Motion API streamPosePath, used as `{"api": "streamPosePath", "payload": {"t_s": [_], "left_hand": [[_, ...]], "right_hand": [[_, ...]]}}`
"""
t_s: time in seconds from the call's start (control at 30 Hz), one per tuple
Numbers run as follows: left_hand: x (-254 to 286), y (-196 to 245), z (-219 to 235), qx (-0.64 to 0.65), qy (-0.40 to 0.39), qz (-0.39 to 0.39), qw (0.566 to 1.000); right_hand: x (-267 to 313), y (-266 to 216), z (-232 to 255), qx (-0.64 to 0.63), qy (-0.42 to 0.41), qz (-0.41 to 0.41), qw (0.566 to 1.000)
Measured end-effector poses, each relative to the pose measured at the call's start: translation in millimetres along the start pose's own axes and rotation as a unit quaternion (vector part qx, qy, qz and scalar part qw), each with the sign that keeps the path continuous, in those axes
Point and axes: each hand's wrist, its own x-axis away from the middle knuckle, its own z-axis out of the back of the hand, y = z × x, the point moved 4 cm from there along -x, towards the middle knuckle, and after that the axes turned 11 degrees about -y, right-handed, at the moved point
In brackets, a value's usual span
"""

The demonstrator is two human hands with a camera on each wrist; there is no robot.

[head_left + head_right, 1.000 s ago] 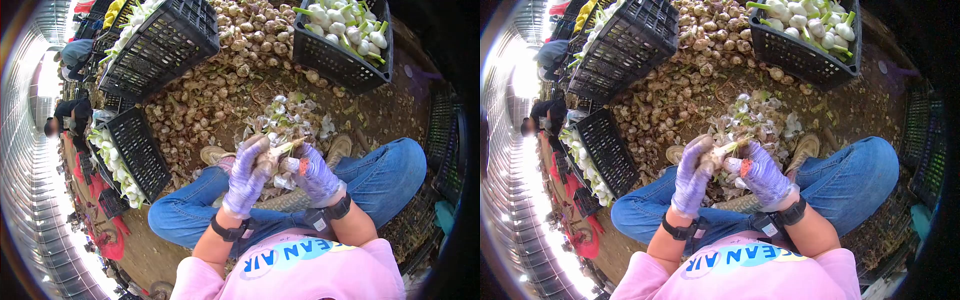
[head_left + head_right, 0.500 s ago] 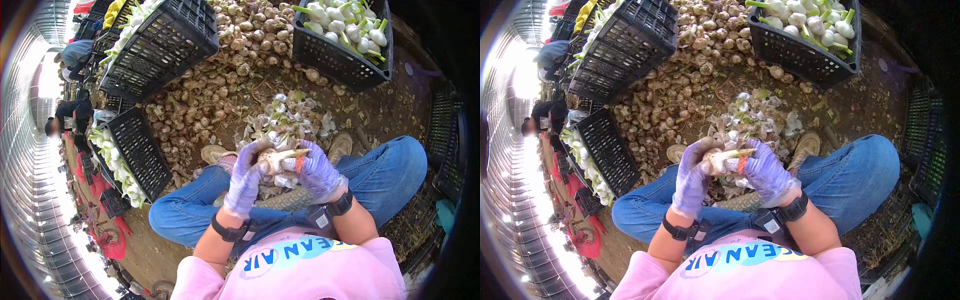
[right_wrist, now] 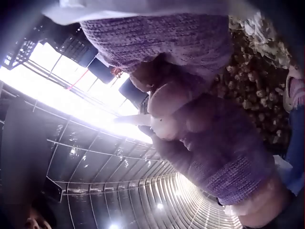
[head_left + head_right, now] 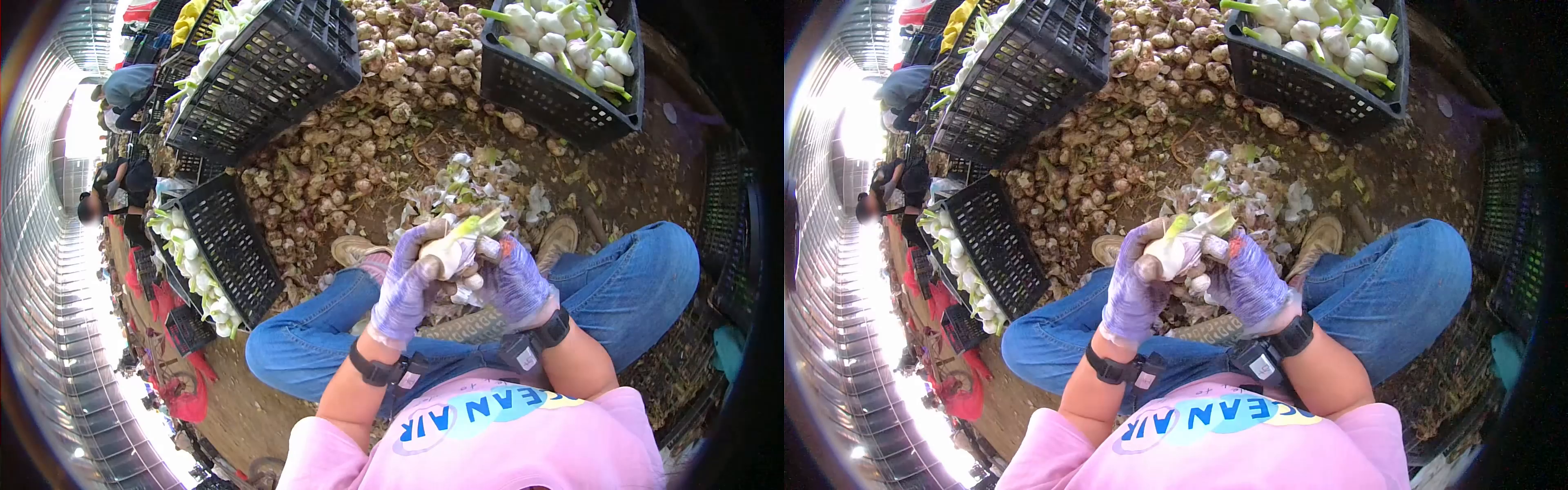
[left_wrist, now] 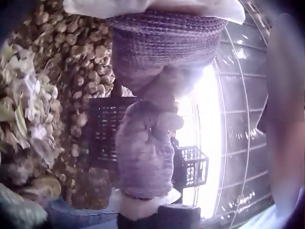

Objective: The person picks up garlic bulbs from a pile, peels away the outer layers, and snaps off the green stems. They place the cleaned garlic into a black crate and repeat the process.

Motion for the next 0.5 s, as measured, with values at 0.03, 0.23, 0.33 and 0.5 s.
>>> {"api": "streamPosePath", "payload": {"t_s": [0.03,0.23,0.33,0.5], "left_hand": [[-2.5,1.3,-0.1,-0.001,-0.001,-0.002,1.000],[-5.5,2.2,15.8,-0.292,0.043,-0.068,0.953],[1.2,10.1,7.9,-0.083,0.039,-0.031,0.995],[1.7,11.7,5.2,-0.023,0.034,-0.014,0.999]], "right_hand": [[-1.5,-1.9,-4.4,-0.029,0.021,-0.005,0.999],[2.5,-11.3,0.4,0.201,0.062,-0.009,0.978],[1.8,-16.6,24.7,0.214,0.083,-0.018,0.973],[-2.7,-23.0,24.7,0.274,0.137,0.078,0.949]]}}
